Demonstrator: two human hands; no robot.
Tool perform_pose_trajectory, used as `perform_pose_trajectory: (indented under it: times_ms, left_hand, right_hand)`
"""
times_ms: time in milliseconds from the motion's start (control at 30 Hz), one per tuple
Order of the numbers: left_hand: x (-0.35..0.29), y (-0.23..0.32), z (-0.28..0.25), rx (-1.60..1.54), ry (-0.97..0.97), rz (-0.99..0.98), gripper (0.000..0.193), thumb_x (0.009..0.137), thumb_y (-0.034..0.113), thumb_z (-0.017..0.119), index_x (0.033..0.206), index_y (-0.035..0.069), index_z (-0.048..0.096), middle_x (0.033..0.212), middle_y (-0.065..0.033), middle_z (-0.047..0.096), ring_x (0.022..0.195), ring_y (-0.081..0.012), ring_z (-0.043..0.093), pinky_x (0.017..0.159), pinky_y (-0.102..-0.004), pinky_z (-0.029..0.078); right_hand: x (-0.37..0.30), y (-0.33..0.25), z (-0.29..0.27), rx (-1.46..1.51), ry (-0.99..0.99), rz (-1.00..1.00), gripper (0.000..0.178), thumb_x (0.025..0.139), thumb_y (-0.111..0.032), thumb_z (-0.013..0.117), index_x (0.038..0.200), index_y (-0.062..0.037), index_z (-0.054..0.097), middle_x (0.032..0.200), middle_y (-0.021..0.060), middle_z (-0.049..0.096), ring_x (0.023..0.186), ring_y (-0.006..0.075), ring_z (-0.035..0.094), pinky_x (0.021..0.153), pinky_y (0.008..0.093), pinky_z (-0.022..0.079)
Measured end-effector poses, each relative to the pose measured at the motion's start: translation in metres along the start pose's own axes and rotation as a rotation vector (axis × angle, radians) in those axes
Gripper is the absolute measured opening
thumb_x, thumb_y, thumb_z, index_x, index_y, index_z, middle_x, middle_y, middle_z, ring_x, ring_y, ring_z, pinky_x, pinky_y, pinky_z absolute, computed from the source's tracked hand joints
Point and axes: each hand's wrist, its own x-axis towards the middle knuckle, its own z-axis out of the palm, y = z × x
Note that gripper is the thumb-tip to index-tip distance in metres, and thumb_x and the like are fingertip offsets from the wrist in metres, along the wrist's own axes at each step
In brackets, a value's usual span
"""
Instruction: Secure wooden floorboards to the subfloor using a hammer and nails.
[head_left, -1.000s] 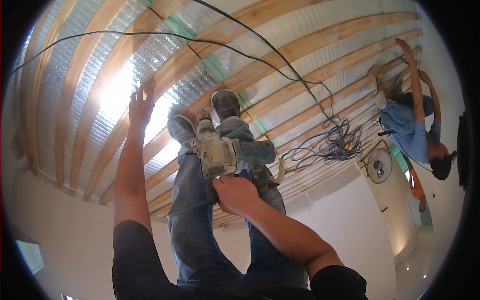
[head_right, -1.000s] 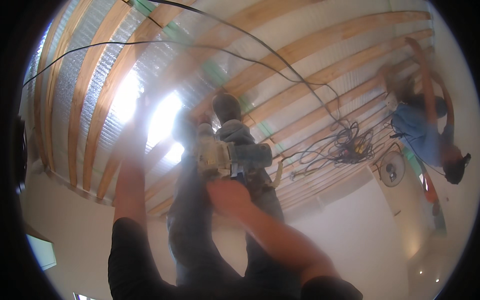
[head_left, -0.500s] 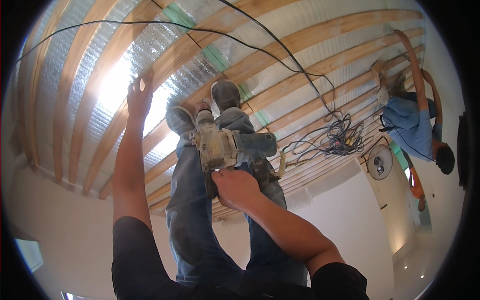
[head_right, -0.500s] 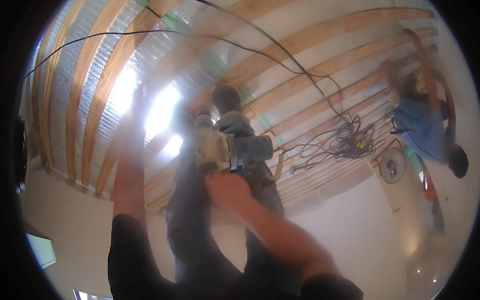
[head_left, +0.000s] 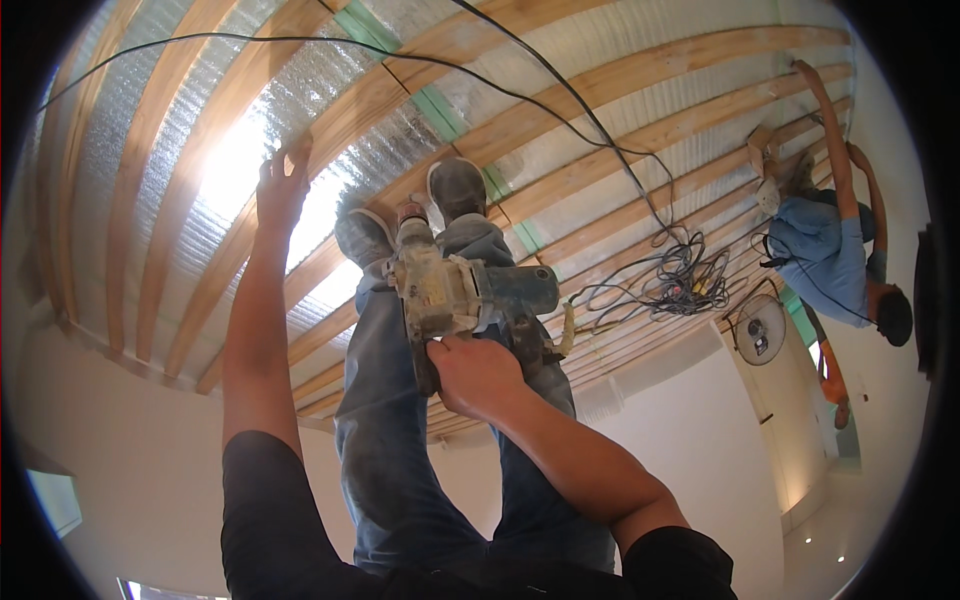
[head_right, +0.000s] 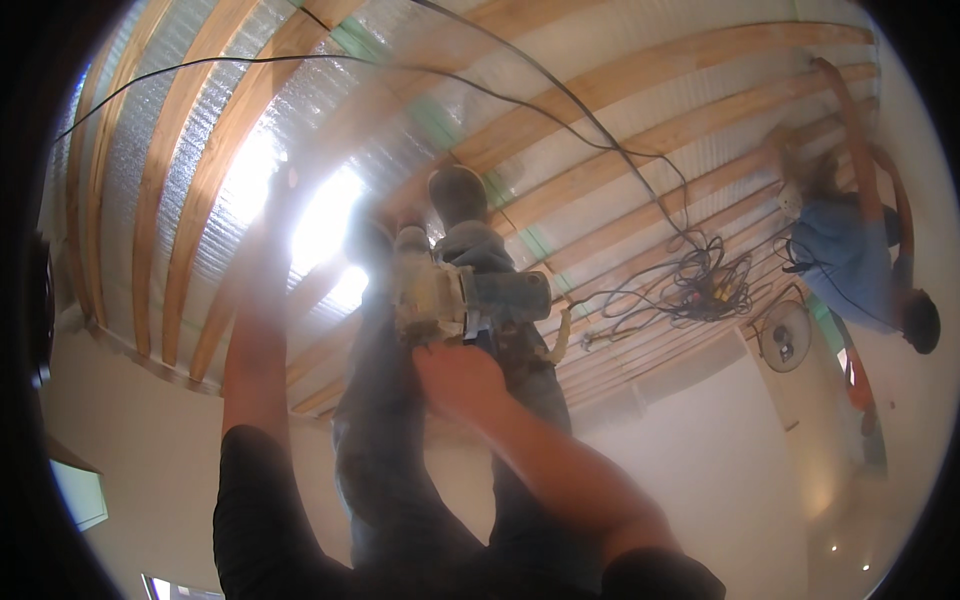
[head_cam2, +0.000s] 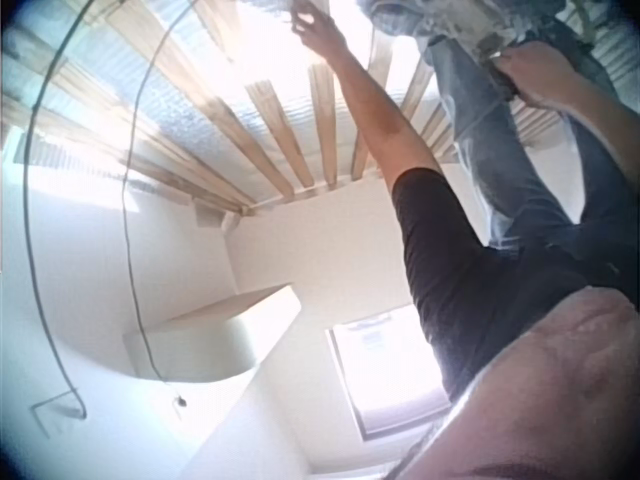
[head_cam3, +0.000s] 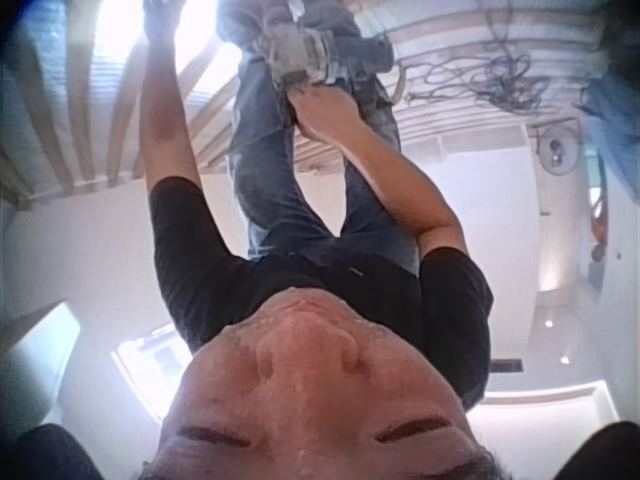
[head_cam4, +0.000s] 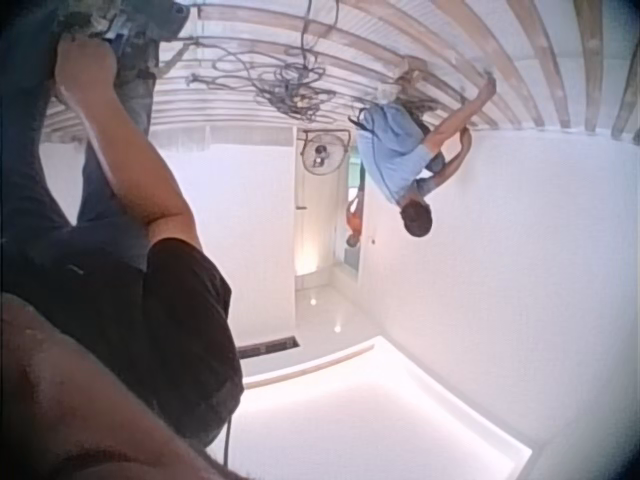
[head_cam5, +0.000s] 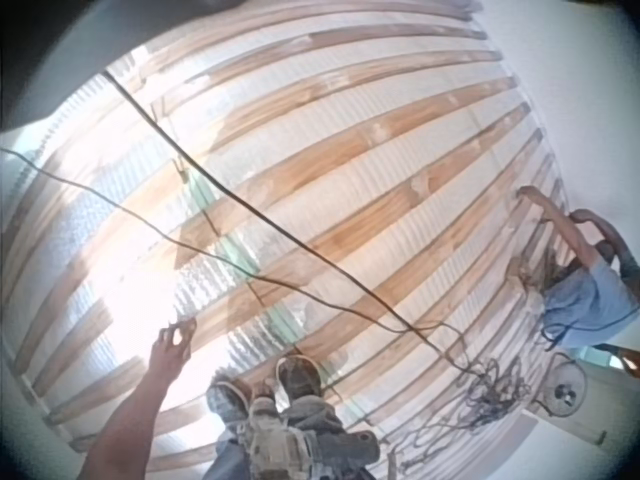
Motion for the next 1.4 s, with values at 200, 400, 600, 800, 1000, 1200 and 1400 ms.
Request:
perform_pose_trajectory:
  times_ms: [200,400,600,800,1000,1200,1400]
  left_hand:
    - [0.005,0.006,0.004,0.048,0.114,0.03,0.07,0.08,0.005,0.077,0.144,0.025,0.059,0.125,-0.0115,0.061,0.099,-0.0349,0.063,0.081,-0.0438,0.061]
    - [0.002,0.004,0.002,0.048,0.099,0.019,0.065,0.083,0.007,0.076,0.144,0.026,0.06,0.124,-0.0119,0.061,0.099,-0.0352,0.064,0.078,-0.0435,0.062]
    - [-0.004,-0.008,0.01,0.031,-0.028,0.016,0.076,0.082,0.01,0.08,0.152,0.024,0.052,0.132,-0.0158,0.06,0.108,-0.0383,0.063,0.084,-0.0453,0.061]
    - [-0.006,-0.015,0.023,-0.021,-0.539,-0.049,0.093,0.081,0.021,0.085,0.162,0.02,0.041,0.166,-0.0226,0.034,0.149,-0.0421,0.039,0.119,-0.0547,0.037]
    - [-0.004,0.01,-0.056,0.007,-0.388,-0.084,0.096,0.09,0.019,0.078,0.168,0.028,0.024,0.164,-0.0275,0.033,0.137,-0.0475,0.052,0.113,-0.0564,0.044]
    - [-0.053,0.08,-0.186,-0.186,-0.396,0.042,0.075,0.1,0.03,0.066,0.165,0.017,0.031,0.156,-0.0281,0.04,0.143,-0.0487,0.044,0.114,-0.0593,0.042]
    - [-0.143,0.127,-0.334,-0.416,-0.514,0.0,0.059,0.105,0.033,0.058,0.155,0.005,0.045,0.15,-0.0275,0.047,0.138,-0.0462,0.049,0.115,-0.0583,0.041]
  right_hand:
    - [0.0,0.004,0.004,0.007,0.013,0.002,0.024,0.083,-0.012,0.067,0.106,-0.0043,0.065,0.097,0.0143,0.069,0.088,0.0359,0.073,0.075,0.0466,0.059]
    - [0.0,-0.001,0.0,0.005,0.01,-0.009,0.024,0.082,-0.011,0.068,0.105,-0.0039,0.065,0.097,0.0141,0.069,0.089,0.0356,0.073,0.076,0.046,0.059]
    - [0.003,-0.003,0.007,0.017,-0.005,0.015,0.026,0.082,-0.012,0.068,0.107,-0.0037,0.066,0.1,0.0142,0.07,0.09,0.0354,0.073,0.077,0.0463,0.059]
    - [0.0,0.02,0.028,0.04,0.071,0.013,0.024,0.08,-0.012,0.072,0.102,-0.0061,0.072,0.101,0.0138,0.074,0.096,0.0321,0.075,0.078,0.0448,0.061]
    - [-0.005,0.009,0.027,0.074,0.204,0.085,0.012,0.071,-0.012,0.078,0.083,-0.0122,0.08,0.093,0.013,0.078,0.093,0.0309,0.077,0.073,0.0437,0.061]
    - [-0.014,0.013,0.039,0.028,0.211,0.06,0.018,0.072,-0.017,0.079,0.09,-0.0136,0.082,0.096,0.0083,0.079,0.094,0.0275,0.077,0.076,0.0421,0.06]
    - [-0.009,-0.003,0.043,0.017,0.301,0.037,0.009,0.071,-0.022,0.08,0.079,-0.0171,0.08,0.083,0.0065,0.076,0.082,0.0264,0.075,0.069,0.0437,0.058]
